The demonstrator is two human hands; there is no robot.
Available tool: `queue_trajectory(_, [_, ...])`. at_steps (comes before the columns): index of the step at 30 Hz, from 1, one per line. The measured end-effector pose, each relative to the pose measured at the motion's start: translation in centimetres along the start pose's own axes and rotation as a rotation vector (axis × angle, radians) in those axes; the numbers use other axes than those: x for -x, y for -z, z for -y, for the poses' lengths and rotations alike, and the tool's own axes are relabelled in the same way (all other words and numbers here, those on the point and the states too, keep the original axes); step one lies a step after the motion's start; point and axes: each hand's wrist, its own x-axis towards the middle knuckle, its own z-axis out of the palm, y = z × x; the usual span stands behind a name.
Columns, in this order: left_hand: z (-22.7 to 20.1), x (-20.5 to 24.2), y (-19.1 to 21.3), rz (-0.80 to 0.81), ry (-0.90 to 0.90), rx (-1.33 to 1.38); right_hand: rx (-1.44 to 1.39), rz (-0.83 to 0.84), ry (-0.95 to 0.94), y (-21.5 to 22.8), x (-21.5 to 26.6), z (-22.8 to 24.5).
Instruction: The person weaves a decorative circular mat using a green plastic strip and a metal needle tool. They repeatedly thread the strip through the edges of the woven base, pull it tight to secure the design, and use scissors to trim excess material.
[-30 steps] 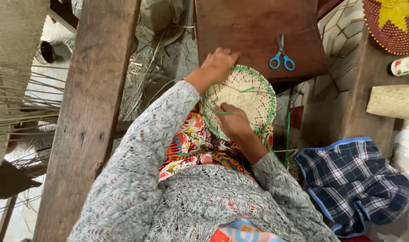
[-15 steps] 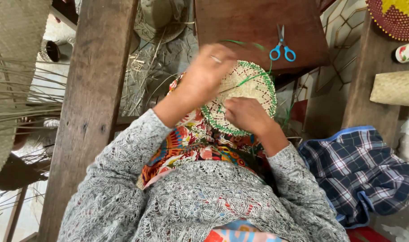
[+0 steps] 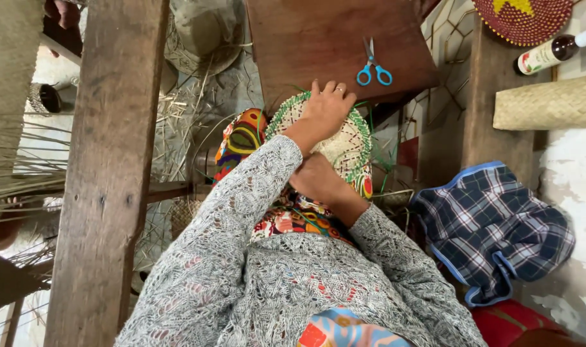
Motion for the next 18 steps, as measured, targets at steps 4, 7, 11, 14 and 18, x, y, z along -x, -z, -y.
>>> queue_trajectory(4, [-0.4,-1.2,1.1,0.042,0.011,0.038,-0.039,0.049,-0.028,1.1,-0.4,0.4])
queue_trajectory(7, [-1.4,-2.8,1.1,0.053,0.010,-0.002,-0.093,0.123,-0.071,1.7,-0.6,0.0])
queue_trajectory(11, [-2.1,-3.9,0.5,0.227,0.056,0.112,-0.184,0.239,-0.153,2.4,-0.5,0.2])
queue_trajectory(14, [0.0,-3.7,1.4,0.316,-0.082,0.176,-0.259,0.316,-0.193,2.8,-0.4,1.0])
queue_trajectory(18, [2.7,-1.9,8.3,0.447,-0.131,0.135,-0.432,0.436,-0.249,5.5,0.5,0.7])
